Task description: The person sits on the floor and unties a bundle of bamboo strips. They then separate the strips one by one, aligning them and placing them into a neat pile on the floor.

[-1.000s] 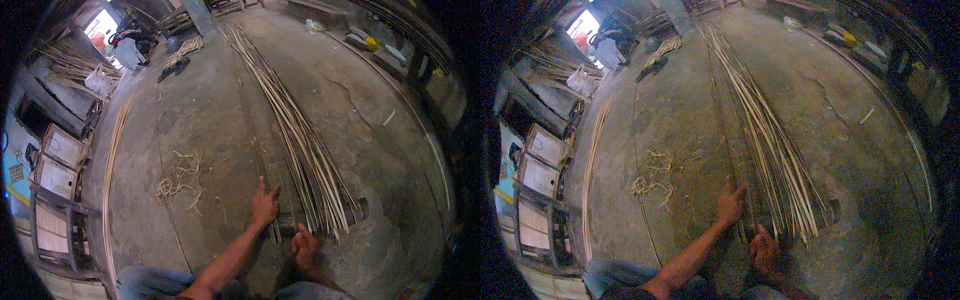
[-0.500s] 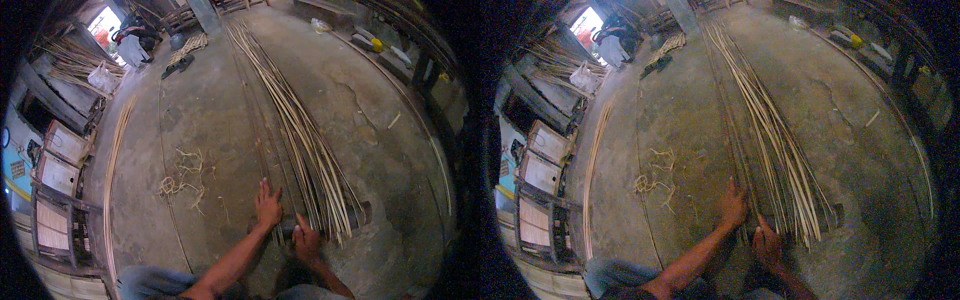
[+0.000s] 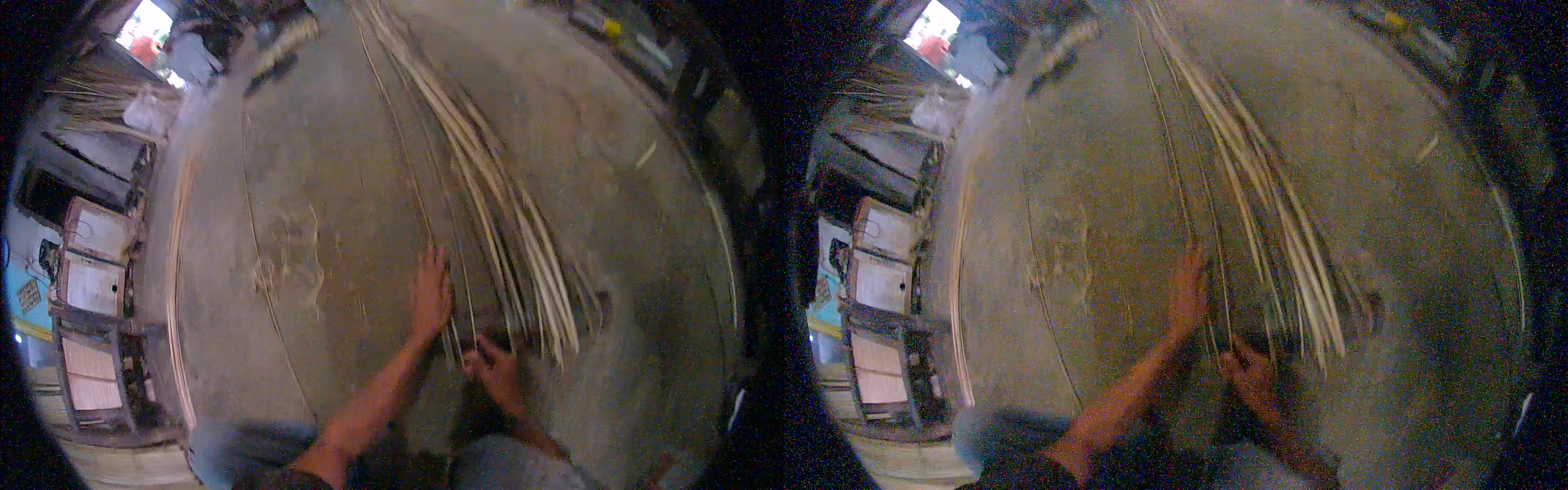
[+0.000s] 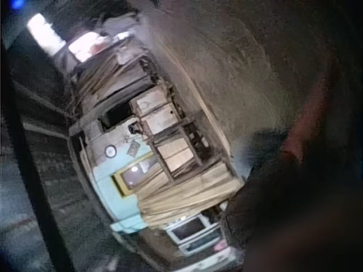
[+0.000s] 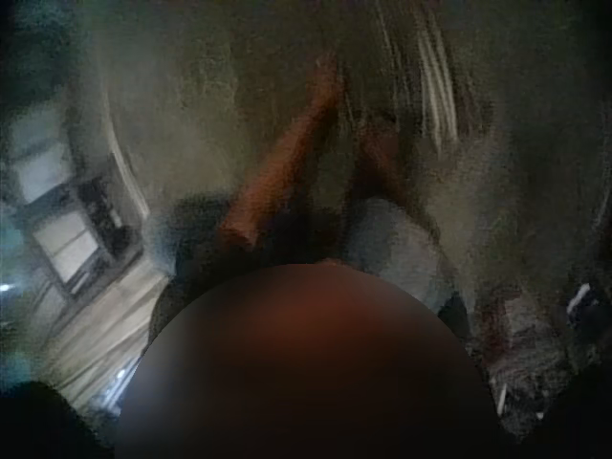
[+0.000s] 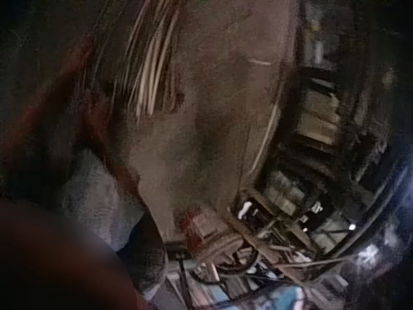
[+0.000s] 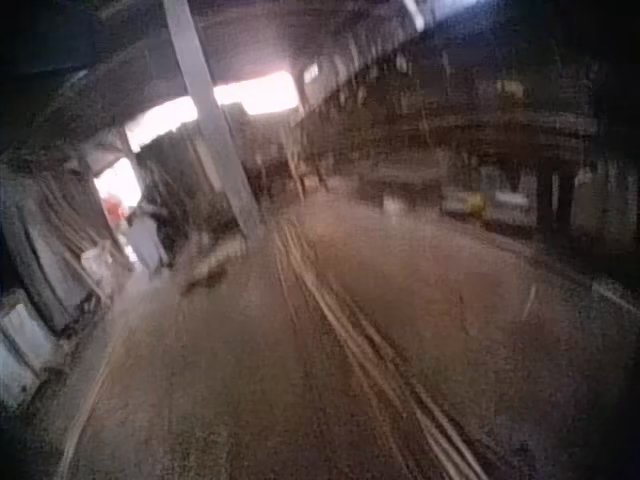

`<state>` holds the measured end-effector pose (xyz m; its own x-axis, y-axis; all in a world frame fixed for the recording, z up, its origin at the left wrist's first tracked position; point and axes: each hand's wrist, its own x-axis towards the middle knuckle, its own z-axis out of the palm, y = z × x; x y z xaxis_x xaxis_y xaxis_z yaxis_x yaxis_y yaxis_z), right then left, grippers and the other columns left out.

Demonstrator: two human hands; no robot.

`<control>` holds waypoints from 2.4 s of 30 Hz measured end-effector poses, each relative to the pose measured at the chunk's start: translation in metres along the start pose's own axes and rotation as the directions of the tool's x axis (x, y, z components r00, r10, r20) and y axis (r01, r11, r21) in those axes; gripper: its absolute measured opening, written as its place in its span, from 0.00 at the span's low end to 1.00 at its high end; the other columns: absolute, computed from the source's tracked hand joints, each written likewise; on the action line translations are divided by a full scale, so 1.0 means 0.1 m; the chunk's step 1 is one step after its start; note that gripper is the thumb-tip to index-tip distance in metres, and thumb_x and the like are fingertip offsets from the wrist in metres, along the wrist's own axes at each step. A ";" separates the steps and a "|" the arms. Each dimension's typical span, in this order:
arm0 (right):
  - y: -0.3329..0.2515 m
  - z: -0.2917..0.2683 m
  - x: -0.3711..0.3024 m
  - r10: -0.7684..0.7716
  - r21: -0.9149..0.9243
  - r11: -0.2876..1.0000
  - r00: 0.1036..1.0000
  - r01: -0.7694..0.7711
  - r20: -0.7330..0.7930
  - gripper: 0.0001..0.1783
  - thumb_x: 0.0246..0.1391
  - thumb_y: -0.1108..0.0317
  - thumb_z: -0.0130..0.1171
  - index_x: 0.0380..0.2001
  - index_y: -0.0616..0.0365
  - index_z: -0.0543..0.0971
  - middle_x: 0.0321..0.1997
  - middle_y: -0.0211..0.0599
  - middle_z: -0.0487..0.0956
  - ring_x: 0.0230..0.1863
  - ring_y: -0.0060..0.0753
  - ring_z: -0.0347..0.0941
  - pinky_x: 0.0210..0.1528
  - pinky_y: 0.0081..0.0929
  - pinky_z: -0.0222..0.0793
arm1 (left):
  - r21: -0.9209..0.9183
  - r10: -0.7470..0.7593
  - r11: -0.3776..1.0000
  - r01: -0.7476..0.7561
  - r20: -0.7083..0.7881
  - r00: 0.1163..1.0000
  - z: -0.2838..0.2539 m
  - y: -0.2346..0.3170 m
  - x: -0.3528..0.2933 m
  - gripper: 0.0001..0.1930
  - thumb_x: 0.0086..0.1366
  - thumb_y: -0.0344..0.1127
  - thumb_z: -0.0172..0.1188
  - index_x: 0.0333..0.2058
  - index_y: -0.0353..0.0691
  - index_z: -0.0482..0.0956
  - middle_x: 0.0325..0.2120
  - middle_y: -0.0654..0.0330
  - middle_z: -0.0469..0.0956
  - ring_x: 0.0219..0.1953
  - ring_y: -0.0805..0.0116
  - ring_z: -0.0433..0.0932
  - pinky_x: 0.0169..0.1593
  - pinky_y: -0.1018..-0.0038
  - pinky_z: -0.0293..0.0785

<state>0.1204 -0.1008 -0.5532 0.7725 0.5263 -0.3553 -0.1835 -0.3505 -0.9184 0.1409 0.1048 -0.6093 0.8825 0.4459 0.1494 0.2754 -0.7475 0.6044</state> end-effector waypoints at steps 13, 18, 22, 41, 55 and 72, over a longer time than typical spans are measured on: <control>0.19 0.00 -0.41 0.186 0.136 0.971 0.979 -0.195 0.079 0.23 0.52 0.64 0.63 0.51 0.60 0.77 0.51 0.42 0.78 0.51 0.33 0.74 0.55 0.30 0.67 | -0.561 -0.281 0.807 0.184 -0.091 0.955 0.04 -0.16 0.20 0.25 0.63 0.39 0.57 0.57 0.37 0.68 0.52 0.44 0.71 0.56 0.54 0.69 0.61 0.64 0.61; 0.19 0.02 -0.32 0.123 0.244 0.953 0.965 -0.180 0.232 0.23 0.51 0.63 0.64 0.50 0.60 0.77 0.49 0.41 0.79 0.51 0.35 0.74 0.56 0.31 0.67 | -0.627 -0.430 0.699 0.345 0.018 0.903 -0.02 -0.16 0.20 0.24 0.63 0.38 0.59 0.56 0.35 0.69 0.46 0.50 0.76 0.48 0.63 0.75 0.53 0.68 0.68; 0.28 0.23 -0.26 0.236 0.195 0.932 0.918 -0.307 0.320 0.21 0.50 0.65 0.66 0.47 0.59 0.77 0.41 0.36 0.79 0.42 0.29 0.75 0.46 0.26 0.70 | -0.711 -0.418 0.632 0.310 0.025 0.908 0.01 -0.23 0.23 0.22 0.66 0.36 0.54 0.57 0.36 0.68 0.40 0.54 0.79 0.37 0.70 0.77 0.41 0.73 0.74; 0.44 0.50 -0.07 0.333 0.533 0.769 0.933 -0.353 0.137 0.13 0.53 0.65 0.64 0.37 0.61 0.76 0.33 0.36 0.80 0.33 0.27 0.76 0.36 0.26 0.75 | -0.670 -0.503 0.641 0.374 0.002 0.865 0.02 -0.19 0.19 0.20 0.60 0.35 0.56 0.49 0.30 0.75 0.41 0.52 0.80 0.43 0.64 0.77 0.50 0.71 0.70; 0.68 0.35 -0.03 0.394 0.450 0.800 0.913 -0.396 0.104 0.16 0.59 0.61 0.55 0.46 0.59 0.74 0.38 0.36 0.79 0.36 0.30 0.76 0.38 0.29 0.74 | -0.216 -0.256 0.954 0.207 -0.233 0.938 0.21 -0.27 0.19 0.20 0.65 0.32 0.50 0.55 0.38 0.71 0.51 0.43 0.67 0.54 0.47 0.68 0.58 0.60 0.63; 0.40 0.06 0.00 0.483 0.618 0.694 0.875 -0.369 -0.020 0.15 0.62 0.54 0.52 0.39 0.56 0.75 0.34 0.32 0.78 0.35 0.23 0.74 0.37 0.24 0.71 | 0.002 -0.203 0.979 0.206 -0.152 0.967 0.15 -0.31 0.16 0.28 0.59 0.41 0.60 0.58 0.43 0.67 0.54 0.41 0.65 0.57 0.44 0.64 0.60 0.58 0.61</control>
<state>0.1094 -0.1105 -0.5910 0.5995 0.2758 -0.7514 -0.7883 0.0411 -0.6139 0.1521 0.1283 -0.6372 0.7399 0.6578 0.1408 0.4516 -0.6409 0.6207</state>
